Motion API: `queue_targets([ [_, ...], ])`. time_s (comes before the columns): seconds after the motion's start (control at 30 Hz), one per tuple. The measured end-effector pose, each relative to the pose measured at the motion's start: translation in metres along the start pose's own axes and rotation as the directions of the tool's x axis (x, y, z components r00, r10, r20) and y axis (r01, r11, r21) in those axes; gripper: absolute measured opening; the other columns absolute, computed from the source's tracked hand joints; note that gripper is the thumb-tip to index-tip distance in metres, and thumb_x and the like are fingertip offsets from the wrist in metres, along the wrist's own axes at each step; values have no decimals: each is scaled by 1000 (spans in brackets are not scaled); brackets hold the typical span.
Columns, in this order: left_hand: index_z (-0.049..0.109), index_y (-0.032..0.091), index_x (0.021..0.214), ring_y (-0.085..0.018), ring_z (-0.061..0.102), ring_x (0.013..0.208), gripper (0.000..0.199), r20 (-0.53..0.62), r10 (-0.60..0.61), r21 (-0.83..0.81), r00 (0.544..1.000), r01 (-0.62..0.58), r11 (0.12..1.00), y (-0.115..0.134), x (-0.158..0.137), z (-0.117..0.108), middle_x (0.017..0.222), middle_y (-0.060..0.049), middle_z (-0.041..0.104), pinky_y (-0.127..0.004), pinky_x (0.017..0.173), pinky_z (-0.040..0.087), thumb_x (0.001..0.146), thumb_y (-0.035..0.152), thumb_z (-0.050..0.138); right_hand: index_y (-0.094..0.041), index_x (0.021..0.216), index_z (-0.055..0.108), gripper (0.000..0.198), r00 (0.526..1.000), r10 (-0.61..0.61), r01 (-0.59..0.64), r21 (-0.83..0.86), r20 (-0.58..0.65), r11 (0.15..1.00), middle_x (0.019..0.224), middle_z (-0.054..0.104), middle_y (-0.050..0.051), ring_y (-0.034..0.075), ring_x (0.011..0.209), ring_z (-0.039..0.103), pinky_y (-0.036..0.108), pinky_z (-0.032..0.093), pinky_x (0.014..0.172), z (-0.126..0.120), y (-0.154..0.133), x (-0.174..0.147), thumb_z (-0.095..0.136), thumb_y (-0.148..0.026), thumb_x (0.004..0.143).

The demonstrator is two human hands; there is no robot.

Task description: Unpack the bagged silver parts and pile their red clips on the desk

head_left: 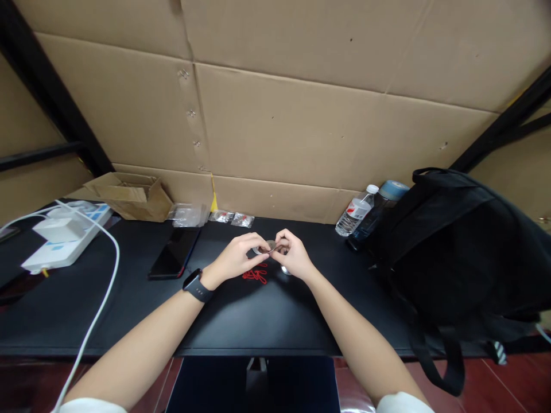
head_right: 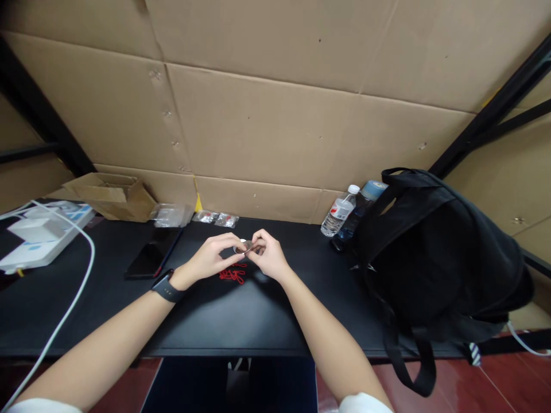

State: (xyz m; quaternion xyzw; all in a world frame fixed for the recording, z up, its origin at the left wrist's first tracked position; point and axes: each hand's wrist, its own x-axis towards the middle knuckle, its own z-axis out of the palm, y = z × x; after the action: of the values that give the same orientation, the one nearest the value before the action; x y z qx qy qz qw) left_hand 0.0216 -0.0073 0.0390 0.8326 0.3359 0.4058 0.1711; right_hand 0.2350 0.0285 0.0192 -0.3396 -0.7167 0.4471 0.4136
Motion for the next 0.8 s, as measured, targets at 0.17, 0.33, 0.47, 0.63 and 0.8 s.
queue_targets([
  [0.17, 73, 21, 102, -18, 68, 90, 17, 23, -16, 12, 1000, 16, 1000, 1, -1, 1, 101, -7, 72, -30, 86, 53, 101, 32, 60, -24, 94, 50, 27, 999, -39, 40, -20, 33, 999, 79, 73, -2, 15, 67, 66, 25, 43, 62, 0, 3, -1, 73, -27, 80],
  [0.33, 72, 21, 106, -18, 67, 92, 20, 36, -21, 2, 999, 21, 1000, -2, -1, 5, 102, -7, 71, -30, 87, 52, 105, 29, 54, -23, 95, 55, 21, 994, -71, 77, -73, 86, 994, 82, 74, -1, 15, 71, 68, 25, 44, 63, 1, 0, -3, 72, -26, 83],
  [0.47, 72, 21, 106, -18, 67, 94, 25, -11, -30, 18, 999, 30, 999, -8, -1, 6, 102, -7, 71, -30, 89, 52, 106, 22, 47, -22, 93, 58, 18, 994, -84, 91, -107, 69, 990, 86, 77, 1, 16, 74, 71, 25, 45, 65, 1, -2, -4, 72, -29, 86],
  [0.63, 75, 22, 105, -19, 70, 97, 16, 0, -40, 33, 999, 40, 999, -15, -2, 1, 104, -5, 75, -30, 91, 52, 102, 27, 59, -21, 94, 62, 16, 990, -139, 143, -148, 36, 979, 84, 78, 1, 16, 72, 71, 25, 45, 66, 1, -5, -5, 73, -28, 86],
  [0.8, 72, 22, 101, -18, 69, 92, 12, 131, -64, 37, 989, 60, 998, -21, -3, -6, 101, -3, 74, -28, 85, 51, 101, 30, 62, -20, 93, 66, 14, 989, -128, 141, -187, 79, 972, 84, 79, 1, 14, 70, 70, 24, 45, 66, 2, -9, -6, 76, -26, 85],
])
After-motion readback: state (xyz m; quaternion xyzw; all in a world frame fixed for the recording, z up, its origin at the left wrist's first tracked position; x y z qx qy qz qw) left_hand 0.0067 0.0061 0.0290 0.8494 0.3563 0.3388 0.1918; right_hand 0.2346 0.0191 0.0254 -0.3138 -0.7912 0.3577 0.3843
